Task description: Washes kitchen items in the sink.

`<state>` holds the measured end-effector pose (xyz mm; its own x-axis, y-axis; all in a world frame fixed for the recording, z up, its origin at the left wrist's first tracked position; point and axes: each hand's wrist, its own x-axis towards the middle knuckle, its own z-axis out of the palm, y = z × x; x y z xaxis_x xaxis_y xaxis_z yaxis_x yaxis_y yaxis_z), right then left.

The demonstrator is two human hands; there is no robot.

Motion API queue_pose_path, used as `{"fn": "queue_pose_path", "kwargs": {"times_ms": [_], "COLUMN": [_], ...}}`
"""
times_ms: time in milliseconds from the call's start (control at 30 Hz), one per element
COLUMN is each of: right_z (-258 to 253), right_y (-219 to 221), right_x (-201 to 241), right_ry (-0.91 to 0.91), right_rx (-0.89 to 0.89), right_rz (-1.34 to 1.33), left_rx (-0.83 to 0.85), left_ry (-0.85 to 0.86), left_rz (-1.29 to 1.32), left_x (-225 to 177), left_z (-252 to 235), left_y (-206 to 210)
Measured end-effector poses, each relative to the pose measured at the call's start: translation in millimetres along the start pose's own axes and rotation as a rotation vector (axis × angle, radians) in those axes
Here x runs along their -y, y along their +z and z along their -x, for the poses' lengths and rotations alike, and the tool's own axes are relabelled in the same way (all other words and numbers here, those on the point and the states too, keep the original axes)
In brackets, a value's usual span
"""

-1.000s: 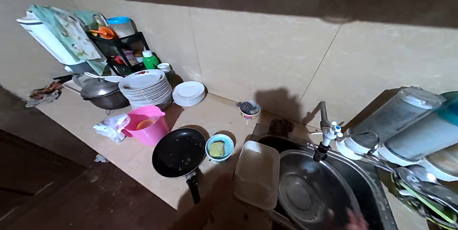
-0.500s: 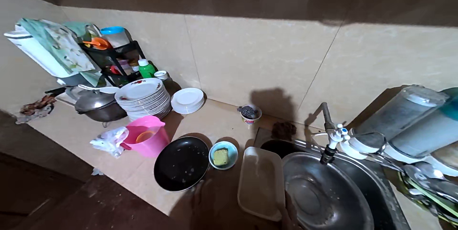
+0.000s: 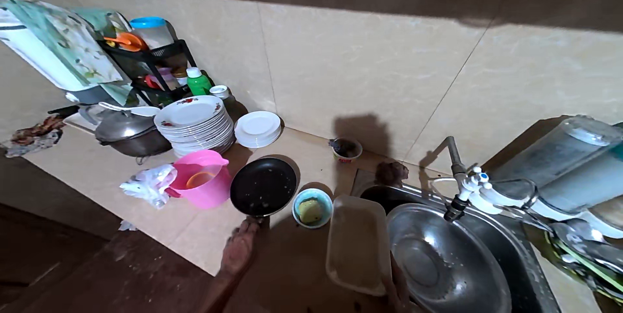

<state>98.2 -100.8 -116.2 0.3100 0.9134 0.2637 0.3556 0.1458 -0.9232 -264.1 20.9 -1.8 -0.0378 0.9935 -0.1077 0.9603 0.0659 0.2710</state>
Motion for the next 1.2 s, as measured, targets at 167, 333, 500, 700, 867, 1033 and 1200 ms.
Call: {"fn": "queue_pose_path", "kwargs": {"times_ms": [167, 333, 500, 700, 867, 1033, 1200], "right_z": [3, 4, -9, -33, -37, -51, -47], "right_y": [1, 1, 0, 3, 12, 15, 26], "right_x": [-3, 4, 28, 43, 51, 40, 33], "right_ry": [-0.081, -0.045, 0.221, 0.607, 0.756, 0.831, 0.766], "right_rx": [0.014, 0.050, 0.064, -0.014, -0.083, -0.022, 0.099], "right_rz": [0.059, -0.149, -0.340, -0.562, -0.956, -1.363, -1.509], "left_rx": [-0.226, 0.097, 0.090, 0.082, 0.081, 0.077, 0.002], "left_ry": [0.416, 0.541, 0.423, 0.245, 0.233, 0.239, 0.269], "left_rz": [0.045, 0.022, -0.010, -0.119, -0.105, -0.093, 0.007], "left_x": [-54, -111, -130, -148, -146, -145, -137], "left_z": [-17, -59, -86, -99, -98, -96, -102], "left_y": [-12, 34, 28, 33, 32, 30, 33]}}
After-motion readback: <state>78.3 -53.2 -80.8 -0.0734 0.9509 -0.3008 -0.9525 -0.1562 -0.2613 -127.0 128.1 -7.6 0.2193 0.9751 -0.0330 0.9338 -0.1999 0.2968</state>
